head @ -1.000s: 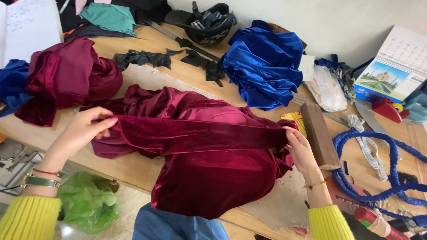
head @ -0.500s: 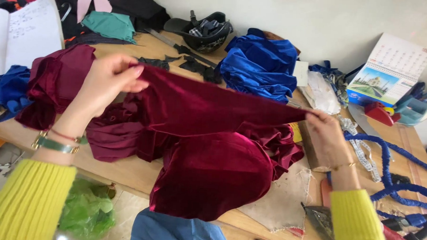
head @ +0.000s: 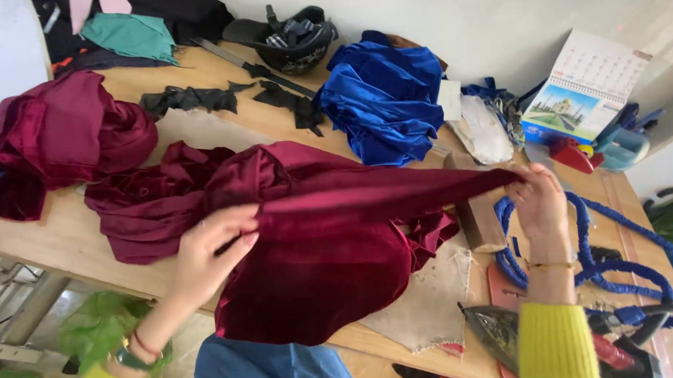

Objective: The person irons a maroon velvet garment on a wooden table using a steam iron. They repeatedly smooth the fabric with their hands, adjust the garment's position, and iron different sections, including the edges and seams.

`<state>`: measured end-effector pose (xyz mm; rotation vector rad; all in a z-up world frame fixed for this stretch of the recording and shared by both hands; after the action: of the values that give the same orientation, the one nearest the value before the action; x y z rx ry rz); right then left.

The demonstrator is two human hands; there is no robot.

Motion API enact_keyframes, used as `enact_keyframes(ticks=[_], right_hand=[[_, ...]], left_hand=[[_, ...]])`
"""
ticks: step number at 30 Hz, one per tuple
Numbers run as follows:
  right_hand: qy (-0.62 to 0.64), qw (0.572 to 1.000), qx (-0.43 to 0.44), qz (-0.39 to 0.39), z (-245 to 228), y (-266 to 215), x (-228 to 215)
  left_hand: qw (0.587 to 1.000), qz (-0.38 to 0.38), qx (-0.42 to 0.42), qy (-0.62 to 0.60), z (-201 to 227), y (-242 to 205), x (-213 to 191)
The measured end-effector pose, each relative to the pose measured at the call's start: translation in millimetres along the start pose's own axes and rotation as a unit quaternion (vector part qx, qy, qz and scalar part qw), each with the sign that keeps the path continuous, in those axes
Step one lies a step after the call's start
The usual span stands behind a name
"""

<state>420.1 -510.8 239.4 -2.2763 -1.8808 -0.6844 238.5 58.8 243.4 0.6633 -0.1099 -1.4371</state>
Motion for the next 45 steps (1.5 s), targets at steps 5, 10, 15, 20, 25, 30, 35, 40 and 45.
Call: enact_keyframes(ticks=[5, 10, 15, 20, 25, 30, 35, 40, 45], right_hand=[[0.012, 0.98, 0.048, 0.193, 47.4, -35.2, -10.7], [0.06, 0.982, 0.009, 0.177, 60.1, -53.4, 5.1], [-0.078, 0.964, -0.112, 0.229, 22.5, -40.9, -23.8], [-0.075, 0.963, -0.148, 0.213, 11.6, -52.1, -39.8], [-0.204, 0.945, -0.091, 0.239, 43.7, -79.1, -43.8], [-0.434, 0.876, -0.122, 0.169, 83.8, -91.5, -41.7], [-0.547, 0.801, -0.242, 0.01, 70.8, -133.3, 51.6], [-0.571, 0.794, -0.155, -0.141, 95.9, -151.6, 80.4], [-0.24, 0.962, 0.123, 0.027, 136.9, -178.7, 9.0]], left_hand=[[0.989, 0.017, -0.128, -0.076, -70.5, -45.6, 16.6], [0.957, 0.075, -0.258, -0.11, -84.8, -48.0, 12.7], [0.952, 0.134, -0.23, -0.154, -59.8, -39.0, 3.7], [0.936, 0.165, -0.23, -0.209, -61.7, -58.4, -0.8], [0.954, 0.146, -0.237, -0.112, -101.3, -90.8, 6.4], [0.973, 0.12, -0.19, -0.058, -85.1, -90.8, 9.8], [0.978, 0.102, -0.176, -0.039, -82.5, -86.7, 16.1], [0.923, 0.207, -0.271, -0.176, -102.8, -96.5, 11.0], [0.788, 0.211, -0.422, -0.396, -154.4, -119.4, 31.5]])
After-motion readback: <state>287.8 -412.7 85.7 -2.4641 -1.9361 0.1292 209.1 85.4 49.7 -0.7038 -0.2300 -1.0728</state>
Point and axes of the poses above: each hand's wrist, its own y-axis towards the middle knuckle, its own x-axis out of the palm, z = x × y, the point moved 10 cm from there along y, towards the middle knuckle, and after that the axes turned 5 degrees about y, right-handed, at the moved point
